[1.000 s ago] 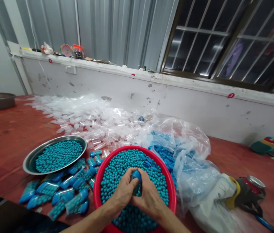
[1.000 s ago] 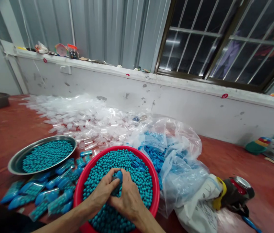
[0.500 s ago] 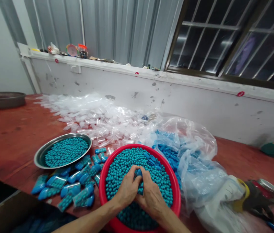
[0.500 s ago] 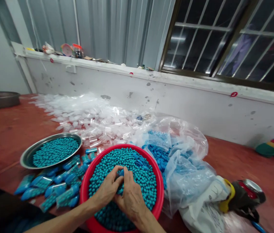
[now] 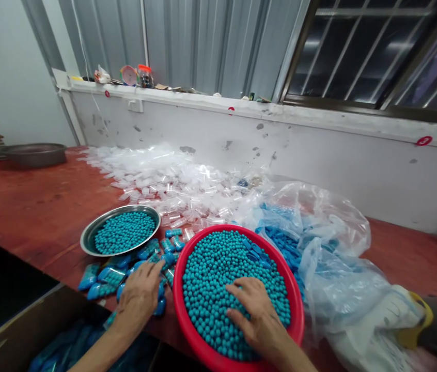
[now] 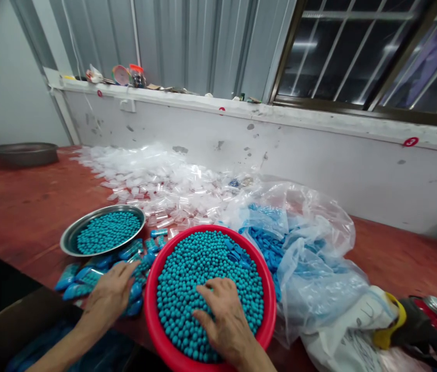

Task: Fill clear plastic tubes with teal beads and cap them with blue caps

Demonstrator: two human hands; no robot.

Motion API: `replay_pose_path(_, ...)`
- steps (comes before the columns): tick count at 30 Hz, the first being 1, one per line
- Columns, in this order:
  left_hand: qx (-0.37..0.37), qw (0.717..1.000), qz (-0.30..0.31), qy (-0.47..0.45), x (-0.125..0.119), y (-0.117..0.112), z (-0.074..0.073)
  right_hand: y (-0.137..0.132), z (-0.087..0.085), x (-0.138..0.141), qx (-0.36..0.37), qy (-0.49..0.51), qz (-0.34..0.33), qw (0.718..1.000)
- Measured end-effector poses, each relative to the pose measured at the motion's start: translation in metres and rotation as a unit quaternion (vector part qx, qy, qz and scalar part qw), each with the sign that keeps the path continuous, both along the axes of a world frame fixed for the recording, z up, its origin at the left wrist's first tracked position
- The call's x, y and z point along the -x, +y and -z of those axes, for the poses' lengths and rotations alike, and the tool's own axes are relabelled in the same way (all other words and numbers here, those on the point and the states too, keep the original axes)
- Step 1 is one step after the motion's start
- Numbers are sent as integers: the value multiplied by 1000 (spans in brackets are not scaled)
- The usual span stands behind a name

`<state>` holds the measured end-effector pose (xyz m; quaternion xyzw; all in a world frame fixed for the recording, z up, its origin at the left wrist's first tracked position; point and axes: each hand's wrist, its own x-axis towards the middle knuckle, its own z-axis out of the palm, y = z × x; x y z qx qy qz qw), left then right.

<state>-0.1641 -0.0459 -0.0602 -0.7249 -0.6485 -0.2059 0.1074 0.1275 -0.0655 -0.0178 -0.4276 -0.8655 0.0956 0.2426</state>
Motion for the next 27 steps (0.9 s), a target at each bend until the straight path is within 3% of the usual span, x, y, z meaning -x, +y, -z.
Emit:
replay_pose_path(4, 24, 993, 99, 63, -4, -1, 61, -11, -18, 16, 82, -91, -149, 981)
replay_pose_path(7, 0, 981, 171, 91, -2, 3, 84, -3, -16, 24, 71, -136, -189, 970)
replay_pose_path(10, -17, 971, 205, 121, 6, 7, 89, 16, -6, 25, 15, -192, -213, 958)
replay_pose_path(13, -24, 969, 192, 152, 16, 9, 91, 36, 2, 20, -35, -239, -209, 948)
replay_pose_path(19, -54, 969, 135, 199, 40, 8, 114, 56, 1, 8, -57, -229, -44, 971)
replay_pose_path(22, -71, 970, 110, 204, 48, 8, 124, 67, -5, 17, -51, -199, -19, 978)
replay_pose_path(25, -89, 971, 97, 201, 47, 16, 121, 86, -8, 37, -44, -180, -28, 982)
replay_pose_path(27, -87, 972, 99, 196, 38, 27, 110, 101, -6, 51, -34, -176, -27, 983)
